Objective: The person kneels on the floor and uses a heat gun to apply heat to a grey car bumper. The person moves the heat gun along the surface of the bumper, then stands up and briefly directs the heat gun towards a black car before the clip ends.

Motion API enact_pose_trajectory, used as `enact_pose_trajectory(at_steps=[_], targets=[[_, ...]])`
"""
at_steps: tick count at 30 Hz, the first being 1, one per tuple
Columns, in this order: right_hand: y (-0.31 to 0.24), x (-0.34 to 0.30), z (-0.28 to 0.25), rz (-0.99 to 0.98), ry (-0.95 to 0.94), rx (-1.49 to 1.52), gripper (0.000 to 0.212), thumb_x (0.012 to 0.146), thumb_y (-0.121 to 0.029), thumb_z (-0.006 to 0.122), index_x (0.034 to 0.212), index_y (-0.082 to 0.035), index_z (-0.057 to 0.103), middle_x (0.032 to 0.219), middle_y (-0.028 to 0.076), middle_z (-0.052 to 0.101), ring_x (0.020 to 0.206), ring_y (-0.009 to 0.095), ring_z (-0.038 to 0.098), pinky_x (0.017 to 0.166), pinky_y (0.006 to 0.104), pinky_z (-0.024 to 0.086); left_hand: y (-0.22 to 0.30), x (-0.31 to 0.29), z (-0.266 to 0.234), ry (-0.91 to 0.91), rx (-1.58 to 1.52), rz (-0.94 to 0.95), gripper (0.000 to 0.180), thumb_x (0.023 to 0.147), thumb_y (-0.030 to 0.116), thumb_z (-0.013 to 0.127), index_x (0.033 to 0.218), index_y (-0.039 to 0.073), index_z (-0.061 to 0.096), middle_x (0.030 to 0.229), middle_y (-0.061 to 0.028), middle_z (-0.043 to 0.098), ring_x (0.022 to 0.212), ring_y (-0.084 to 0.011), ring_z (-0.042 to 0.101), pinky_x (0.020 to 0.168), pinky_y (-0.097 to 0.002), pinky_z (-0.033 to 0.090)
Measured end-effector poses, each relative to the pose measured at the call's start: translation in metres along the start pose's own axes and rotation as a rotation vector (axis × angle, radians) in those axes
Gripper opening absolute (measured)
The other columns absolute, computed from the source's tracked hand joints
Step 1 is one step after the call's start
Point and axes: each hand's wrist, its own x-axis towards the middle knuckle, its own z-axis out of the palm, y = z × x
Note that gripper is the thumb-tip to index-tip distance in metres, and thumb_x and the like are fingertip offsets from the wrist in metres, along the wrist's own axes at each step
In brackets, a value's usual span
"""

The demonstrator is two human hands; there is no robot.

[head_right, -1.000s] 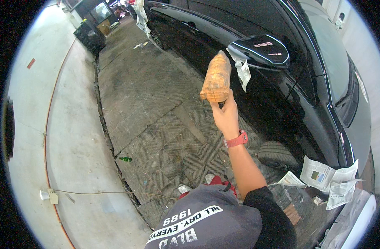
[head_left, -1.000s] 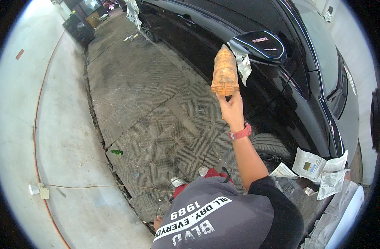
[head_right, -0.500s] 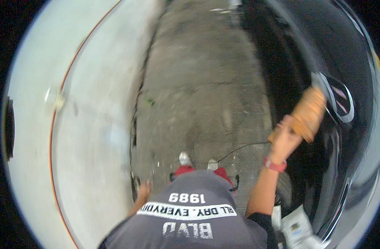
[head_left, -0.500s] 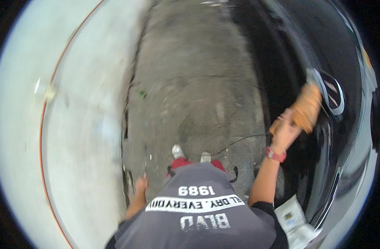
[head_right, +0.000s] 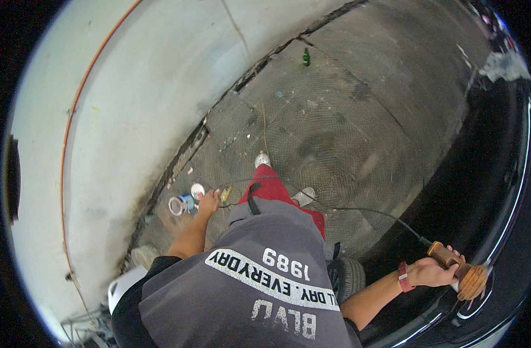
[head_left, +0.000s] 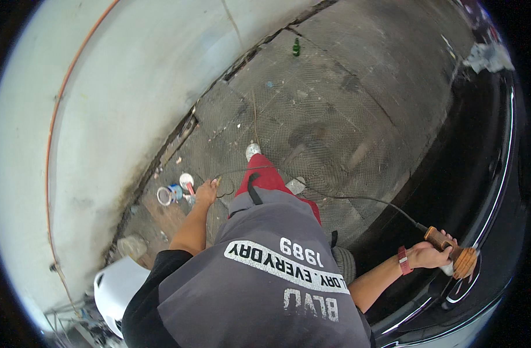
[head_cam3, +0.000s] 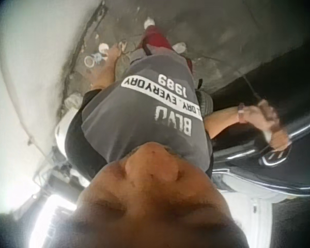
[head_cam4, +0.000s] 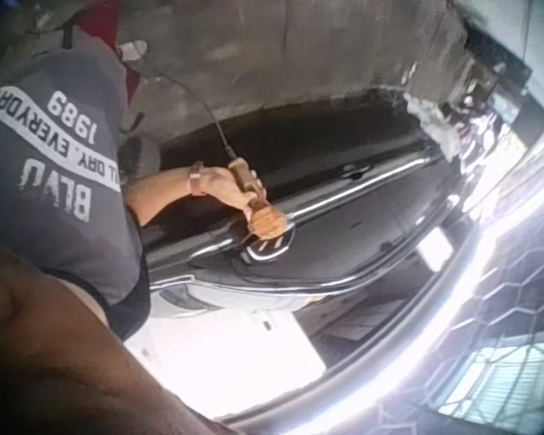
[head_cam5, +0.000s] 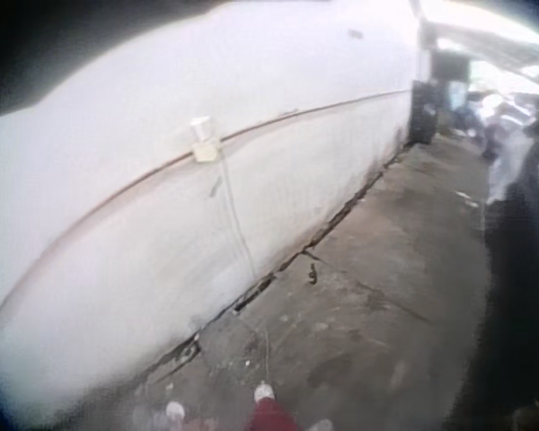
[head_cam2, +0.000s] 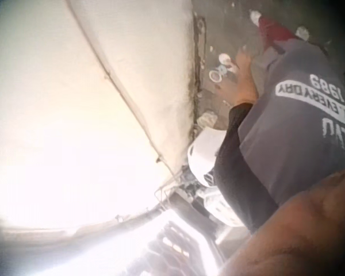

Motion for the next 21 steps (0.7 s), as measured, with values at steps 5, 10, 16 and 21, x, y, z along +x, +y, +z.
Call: enact_pose_trajectory(at_steps=[5,10,16,21], targets=[[-0.054,-0.043,0.075,-0.068,0.103,-0.179,0.034,0.096,0.005,0.048,0.129,0.010,0.049,0.115,0.022,0.061,0.098,0.034,0.068,0.087,0.0452,0.063,-0.029,-0.069,-0.015,0.361,-0.263,-0.230,0.050,0.111,0.047,0.046,0.120,0.002,0.066,0.109,-0.0306,0.073,0.103,-0.0520,0.069,0.090,-0.0602,0.052],[-0.097,-0.113,0.124,0.301,-0.387,-0.078,0.027,0.093,-0.002,0.054,0.119,0.005,0.055,0.109,0.015,0.061,0.092,0.027,0.065,0.085,0.0436,0.058,-0.092,-0.107,-0.143,0.750,-0.247,-0.299,0.034,0.110,0.035,0.055,0.110,0.002,0.066,0.100,-0.0259,0.072,0.095,-0.0496,0.068,0.083,-0.0581,0.052],[-0.042,-0.204,0.200,1.064,-0.948,-0.253,0.024,0.098,-0.011,0.055,0.118,0.000,0.060,0.100,0.010,0.069,0.081,0.021,0.066,0.069,0.0355,0.057,-0.141,-0.109,-0.269,0.992,-0.359,-0.196,0.024,0.108,0.024,0.060,0.110,0.000,0.066,0.101,-0.0224,0.069,0.098,-0.0448,0.065,0.084,-0.0532,0.050],[-0.030,-0.342,0.283,1.226,-1.337,-0.345,0.029,0.101,-0.015,0.059,0.126,-0.001,0.060,0.109,0.010,0.069,0.083,0.021,0.067,0.072,0.0363,0.058,-0.155,-0.063,-0.290,0.947,-0.539,-0.119,0.019,0.105,0.019,0.064,0.110,0.001,0.067,0.099,-0.0210,0.068,0.096,-0.0438,0.065,0.084,-0.0515,0.050]])
